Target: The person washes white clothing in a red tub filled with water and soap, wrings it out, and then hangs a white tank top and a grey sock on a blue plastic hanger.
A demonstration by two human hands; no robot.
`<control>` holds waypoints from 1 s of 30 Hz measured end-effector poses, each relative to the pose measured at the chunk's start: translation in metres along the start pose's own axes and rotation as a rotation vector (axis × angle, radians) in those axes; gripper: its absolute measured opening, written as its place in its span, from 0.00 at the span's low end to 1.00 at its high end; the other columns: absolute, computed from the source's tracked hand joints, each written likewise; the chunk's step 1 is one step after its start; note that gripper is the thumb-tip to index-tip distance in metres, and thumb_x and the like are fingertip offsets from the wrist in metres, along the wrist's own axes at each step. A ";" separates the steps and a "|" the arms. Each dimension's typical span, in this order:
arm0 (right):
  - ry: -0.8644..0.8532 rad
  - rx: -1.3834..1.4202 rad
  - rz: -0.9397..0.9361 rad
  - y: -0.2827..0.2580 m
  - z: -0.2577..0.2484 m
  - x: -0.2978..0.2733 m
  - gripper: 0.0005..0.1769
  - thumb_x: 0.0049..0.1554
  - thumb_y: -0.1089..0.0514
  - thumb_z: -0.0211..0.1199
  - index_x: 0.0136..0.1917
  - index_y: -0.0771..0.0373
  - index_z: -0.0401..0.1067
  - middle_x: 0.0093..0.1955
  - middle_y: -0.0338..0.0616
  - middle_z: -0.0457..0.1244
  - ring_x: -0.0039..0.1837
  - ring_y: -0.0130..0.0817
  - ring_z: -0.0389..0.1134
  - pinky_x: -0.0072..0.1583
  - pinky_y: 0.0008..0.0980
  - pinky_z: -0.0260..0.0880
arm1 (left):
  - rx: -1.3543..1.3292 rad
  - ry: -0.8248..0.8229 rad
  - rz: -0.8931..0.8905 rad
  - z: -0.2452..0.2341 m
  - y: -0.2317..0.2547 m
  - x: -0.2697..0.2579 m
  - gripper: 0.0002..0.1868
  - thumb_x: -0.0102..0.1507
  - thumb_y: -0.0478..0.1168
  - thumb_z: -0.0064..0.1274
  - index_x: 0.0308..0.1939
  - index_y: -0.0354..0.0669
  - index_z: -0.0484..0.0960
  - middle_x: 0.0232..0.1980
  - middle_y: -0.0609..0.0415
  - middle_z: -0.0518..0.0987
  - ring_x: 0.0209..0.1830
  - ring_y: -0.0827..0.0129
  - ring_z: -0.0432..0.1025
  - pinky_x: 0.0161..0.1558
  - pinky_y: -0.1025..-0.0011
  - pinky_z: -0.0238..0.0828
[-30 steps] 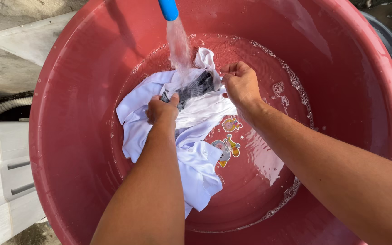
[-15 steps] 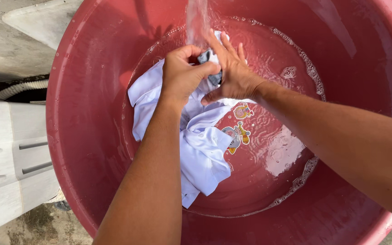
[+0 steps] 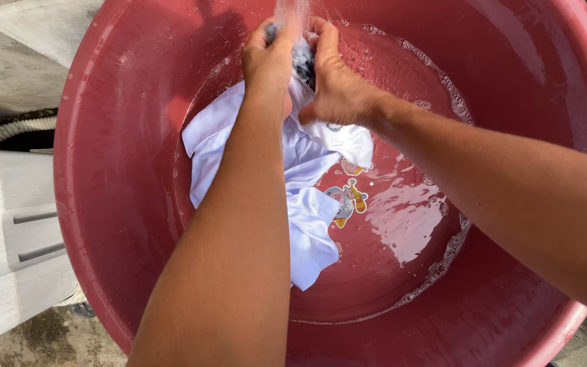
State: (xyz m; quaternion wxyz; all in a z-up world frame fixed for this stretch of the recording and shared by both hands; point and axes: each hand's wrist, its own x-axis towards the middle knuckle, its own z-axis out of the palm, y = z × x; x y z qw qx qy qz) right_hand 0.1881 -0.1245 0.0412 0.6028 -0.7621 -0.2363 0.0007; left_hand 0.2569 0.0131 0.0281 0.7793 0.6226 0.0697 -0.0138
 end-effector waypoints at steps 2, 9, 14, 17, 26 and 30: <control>0.254 -0.424 -0.164 -0.009 0.012 -0.006 0.82 0.32 0.59 0.89 0.79 0.71 0.30 0.72 0.74 0.46 0.75 0.68 0.48 0.75 0.53 0.49 | 0.128 0.156 -0.100 0.009 0.004 0.015 0.20 0.59 0.50 0.60 0.48 0.40 0.86 0.44 0.50 0.86 0.39 0.66 0.80 0.40 0.64 0.78; 0.236 -0.411 0.548 -0.044 0.025 -0.004 0.63 0.45 0.49 0.76 0.80 0.63 0.39 0.58 0.68 0.65 0.63 0.65 0.67 0.66 0.51 0.65 | 0.369 0.553 -0.454 0.043 0.043 -0.011 0.36 0.64 0.65 0.45 0.51 0.33 0.85 0.54 0.41 0.83 0.50 0.52 0.79 0.50 0.57 0.77; 0.175 -0.594 0.583 -0.046 0.018 0.006 0.48 0.41 0.41 0.76 0.66 0.66 0.59 0.57 0.64 0.66 0.62 0.63 0.66 0.62 0.53 0.65 | 0.253 0.575 -0.473 0.039 0.039 -0.006 0.38 0.63 0.67 0.44 0.51 0.32 0.83 0.51 0.40 0.85 0.46 0.53 0.82 0.46 0.59 0.81; 0.130 -0.627 0.518 -0.046 0.011 0.010 0.42 0.45 0.41 0.74 0.64 0.65 0.64 0.57 0.65 0.66 0.63 0.63 0.66 0.63 0.54 0.65 | 0.126 0.546 -0.428 0.036 0.033 -0.012 0.38 0.61 0.67 0.50 0.47 0.31 0.83 0.46 0.42 0.84 0.42 0.55 0.81 0.42 0.57 0.79; -0.017 -0.126 0.244 -0.045 -0.006 0.009 0.57 0.37 0.42 0.71 0.74 0.64 0.52 0.65 0.59 0.64 0.69 0.51 0.64 0.70 0.44 0.62 | -0.175 0.088 -0.069 0.002 0.023 -0.049 0.21 0.51 0.45 0.70 0.43 0.43 0.79 0.39 0.56 0.82 0.37 0.71 0.75 0.38 0.70 0.73; 0.326 0.040 0.477 -0.045 0.011 -0.016 0.47 0.51 0.35 0.63 0.78 0.57 0.61 0.73 0.60 0.55 0.73 0.54 0.57 0.70 0.52 0.58 | -0.271 0.373 0.125 0.004 0.033 -0.056 0.15 0.56 0.37 0.67 0.41 0.40 0.77 0.40 0.54 0.82 0.40 0.71 0.76 0.43 0.72 0.74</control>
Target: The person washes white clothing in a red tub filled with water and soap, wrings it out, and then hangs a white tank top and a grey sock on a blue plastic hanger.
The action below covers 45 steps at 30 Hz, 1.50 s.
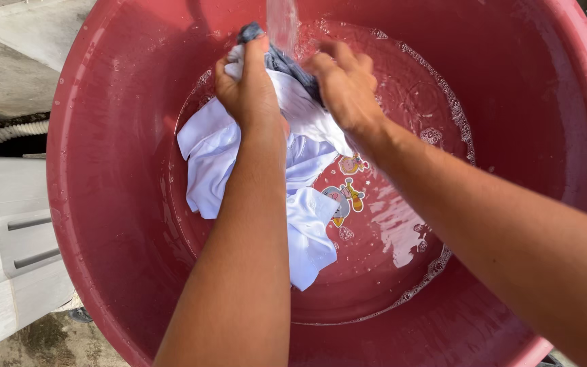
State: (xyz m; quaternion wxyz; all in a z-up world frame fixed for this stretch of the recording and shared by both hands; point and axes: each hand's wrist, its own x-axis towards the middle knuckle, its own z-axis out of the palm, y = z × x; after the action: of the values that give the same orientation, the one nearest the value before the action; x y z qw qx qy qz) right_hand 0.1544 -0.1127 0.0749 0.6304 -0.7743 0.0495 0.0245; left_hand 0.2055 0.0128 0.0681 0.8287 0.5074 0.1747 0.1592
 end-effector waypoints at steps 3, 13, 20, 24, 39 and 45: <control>0.280 0.220 0.509 0.002 0.001 -0.027 0.45 0.52 0.28 0.57 0.77 0.47 0.62 0.75 0.55 0.46 0.72 0.56 0.51 0.64 0.71 0.55 | -0.044 0.011 -0.047 0.005 0.011 -0.025 0.14 0.56 0.37 0.65 0.40 0.42 0.75 0.40 0.53 0.82 0.39 0.69 0.75 0.40 0.69 0.74; -0.010 0.943 0.532 -0.022 -0.018 -0.022 0.24 0.51 0.43 0.62 0.54 0.60 0.76 0.53 0.47 0.72 0.55 0.42 0.73 0.59 0.47 0.76 | -0.329 -0.088 -0.489 -0.002 0.042 -0.059 0.22 0.55 0.47 0.59 0.51 0.44 0.80 0.48 0.53 0.81 0.49 0.61 0.77 0.49 0.59 0.78; 0.178 0.814 0.514 -0.045 -0.009 0.000 0.20 0.52 0.44 0.62 0.48 0.60 0.78 0.45 0.45 0.74 0.45 0.39 0.76 0.51 0.46 0.78 | 0.403 0.040 -0.212 0.007 0.057 -0.018 0.29 0.49 0.57 0.62 0.44 0.38 0.90 0.48 0.48 0.87 0.45 0.61 0.79 0.46 0.63 0.77; -0.019 0.781 0.528 -0.035 -0.015 0.021 0.21 0.53 0.39 0.57 0.47 0.57 0.77 0.41 0.42 0.72 0.40 0.38 0.73 0.47 0.47 0.74 | -0.010 -0.493 -0.682 -0.006 0.063 -0.008 0.37 0.50 0.66 0.58 0.50 0.41 0.82 0.47 0.43 0.85 0.41 0.52 0.82 0.31 0.47 0.75; -0.005 0.672 0.813 -0.056 0.014 0.061 0.35 0.50 0.29 0.59 0.58 0.56 0.76 0.58 0.47 0.70 0.62 0.48 0.71 0.56 0.65 0.68 | -0.029 0.090 -0.347 0.005 0.045 0.014 0.33 0.49 0.55 0.64 0.53 0.39 0.82 0.47 0.50 0.82 0.45 0.58 0.79 0.43 0.57 0.81; 0.218 0.729 0.368 -0.028 0.023 0.076 0.22 0.46 0.50 0.70 0.50 0.64 0.74 0.44 0.52 0.73 0.43 0.47 0.77 0.45 0.50 0.82 | -0.104 0.284 -0.573 0.016 0.002 0.031 0.29 0.55 0.51 0.62 0.51 0.31 0.79 0.53 0.42 0.83 0.46 0.50 0.80 0.44 0.50 0.83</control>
State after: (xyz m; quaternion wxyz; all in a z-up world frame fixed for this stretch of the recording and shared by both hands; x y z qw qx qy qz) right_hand 0.2330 -0.0886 0.0895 0.8393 -0.4770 0.2585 0.0356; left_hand 0.2401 0.0151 0.0726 0.8318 0.3673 0.4162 -0.0028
